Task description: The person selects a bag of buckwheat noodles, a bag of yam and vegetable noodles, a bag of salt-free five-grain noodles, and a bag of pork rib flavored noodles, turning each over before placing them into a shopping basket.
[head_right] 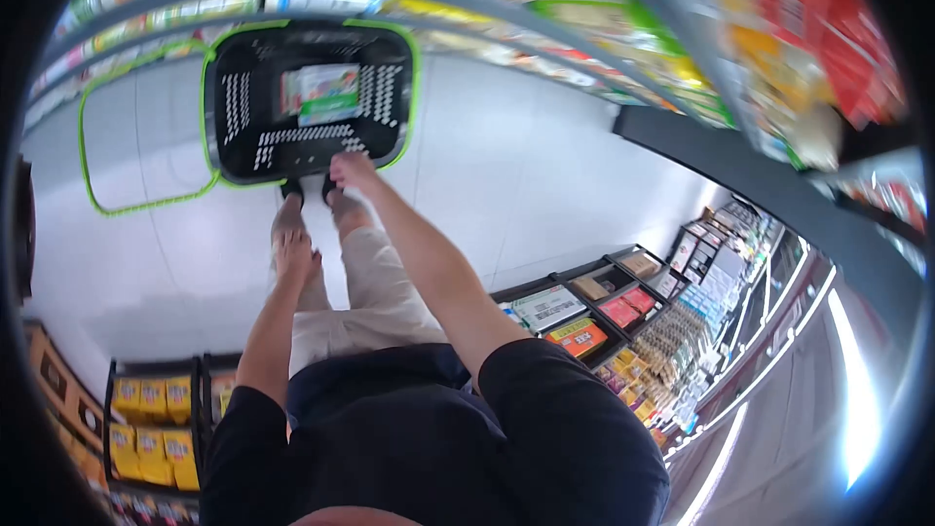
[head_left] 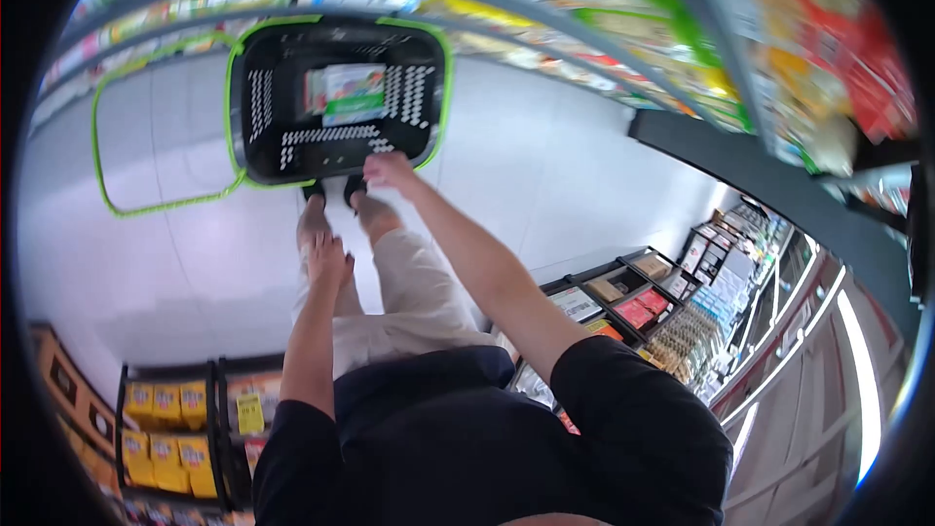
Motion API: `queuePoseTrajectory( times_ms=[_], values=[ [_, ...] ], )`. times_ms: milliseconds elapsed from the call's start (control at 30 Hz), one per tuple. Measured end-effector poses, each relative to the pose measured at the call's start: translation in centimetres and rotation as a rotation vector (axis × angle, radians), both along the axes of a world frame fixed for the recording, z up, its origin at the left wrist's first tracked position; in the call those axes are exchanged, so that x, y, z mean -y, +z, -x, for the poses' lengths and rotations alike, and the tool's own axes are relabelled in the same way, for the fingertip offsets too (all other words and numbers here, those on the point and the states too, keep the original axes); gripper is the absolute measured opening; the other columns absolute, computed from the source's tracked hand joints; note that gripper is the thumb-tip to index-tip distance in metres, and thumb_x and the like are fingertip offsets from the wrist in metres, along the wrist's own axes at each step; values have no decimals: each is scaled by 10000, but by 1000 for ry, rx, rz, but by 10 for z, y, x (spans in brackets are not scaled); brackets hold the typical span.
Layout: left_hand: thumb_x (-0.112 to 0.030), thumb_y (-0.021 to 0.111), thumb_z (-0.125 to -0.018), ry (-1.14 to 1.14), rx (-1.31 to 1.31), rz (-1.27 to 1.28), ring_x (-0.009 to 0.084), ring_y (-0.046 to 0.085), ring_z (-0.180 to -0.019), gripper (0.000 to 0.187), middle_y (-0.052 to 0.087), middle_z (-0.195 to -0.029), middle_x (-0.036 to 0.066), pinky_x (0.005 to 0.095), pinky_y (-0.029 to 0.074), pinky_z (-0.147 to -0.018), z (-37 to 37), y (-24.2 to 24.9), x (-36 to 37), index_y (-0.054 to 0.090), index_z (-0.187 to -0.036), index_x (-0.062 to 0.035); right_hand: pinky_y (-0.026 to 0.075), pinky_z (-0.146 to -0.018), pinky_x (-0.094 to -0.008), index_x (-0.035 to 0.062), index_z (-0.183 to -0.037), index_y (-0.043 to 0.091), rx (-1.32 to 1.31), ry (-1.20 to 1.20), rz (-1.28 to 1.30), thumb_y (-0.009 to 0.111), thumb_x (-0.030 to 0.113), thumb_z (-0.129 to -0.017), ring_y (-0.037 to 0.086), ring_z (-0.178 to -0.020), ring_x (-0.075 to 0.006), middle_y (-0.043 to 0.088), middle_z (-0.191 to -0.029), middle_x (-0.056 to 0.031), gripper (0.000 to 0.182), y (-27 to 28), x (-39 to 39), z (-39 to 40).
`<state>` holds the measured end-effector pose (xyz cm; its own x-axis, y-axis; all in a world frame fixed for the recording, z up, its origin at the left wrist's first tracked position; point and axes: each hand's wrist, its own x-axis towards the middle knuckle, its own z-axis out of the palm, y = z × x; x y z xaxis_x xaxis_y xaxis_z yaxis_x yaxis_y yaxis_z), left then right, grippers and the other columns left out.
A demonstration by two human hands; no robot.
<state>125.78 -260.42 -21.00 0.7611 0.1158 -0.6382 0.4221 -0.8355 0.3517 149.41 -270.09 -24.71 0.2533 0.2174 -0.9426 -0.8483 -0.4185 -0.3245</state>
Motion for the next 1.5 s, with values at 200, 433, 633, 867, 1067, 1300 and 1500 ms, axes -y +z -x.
queuePoseTrajectory(
  times_ms=[200, 433, 633, 867, 1067, 1300, 1500],
  values=[
    [-287, 562, -771, -4, -303, 233, 349, 598, -1010, 325, 635, -1064, 194, 459, 421, -965, -6, 87, 2, 657, -948, -32, 501, -596, -279, 22, -937, 651, 246, 254, 94, 555, 267, -905, 613, -722, -128, 655, -829, -58, 266, 111, 79, 27],
    [-351, 567, -799, 225, 72, 281, 350, 625, -988, 414, 652, -1066, 195, 438, 487, -864, 5, 81, -41, 666, -1058, -44, 546, -645, -319, 34, -996, 661, 270, 110, 301, 582, 236, -895, 645, -764, -159, 677, -883, -76, 240, 206, 184, 62],
    [-256, 596, -787, 359, -35, 542, 339, 651, -910, 360, 683, -953, 182, 409, 515, -783, 23, 98, -91, 662, -1054, -24, 541, -797, -378, 29, -1107, 613, 491, -284, 171, 530, 211, -908, 642, -920, -212, 662, -1014, -111, 283, 301, 190, -5],
    [-204, 536, -845, 986, -233, 672, 216, 639, -624, 305, 684, -805, 178, 307, 484, -526, 70, 118, -173, 591, -1057, 9, 545, -783, -348, 6, -1166, 561, 1039, -567, -161, 501, 399, -944, 619, -989, -201, 630, -1090, -121, 456, 473, 153, -169],
    [-318, 558, -897, 971, 279, 719, 134, 614, -664, 301, 660, -787, 92, 246, 467, -579, -24, 200, -154, 591, -958, -26, 481, -909, -376, 40, -1288, 475, 1466, -439, -261, 483, 428, -954, 510, -1167, -204, 523, -1266, -85, 512, 596, 138, -282],
    [-402, 495, -963, 675, 961, 984, 235, 519, -1178, 632, 424, -1384, 121, 360, 415, -966, -330, 484, -69, 262, -1464, -95, 507, -890, -367, -12, -1311, 413, 1292, -379, -496, 479, 448, -954, 512, -1173, -215, 482, -1302, -134, 586, 623, 134, -343],
    [-455, 430, -969, 530, 1082, 912, 262, 452, -1258, 650, 292, -1481, 93, 373, 400, -1011, -445, 579, -37, 202, -1491, -142, 504, -895, -396, -11, -1323, 404, 1271, -184, -474, 418, 503, -957, 514, -1166, -262, 469, -1274, -143, 631, 608, 129, -375]
  ],
)
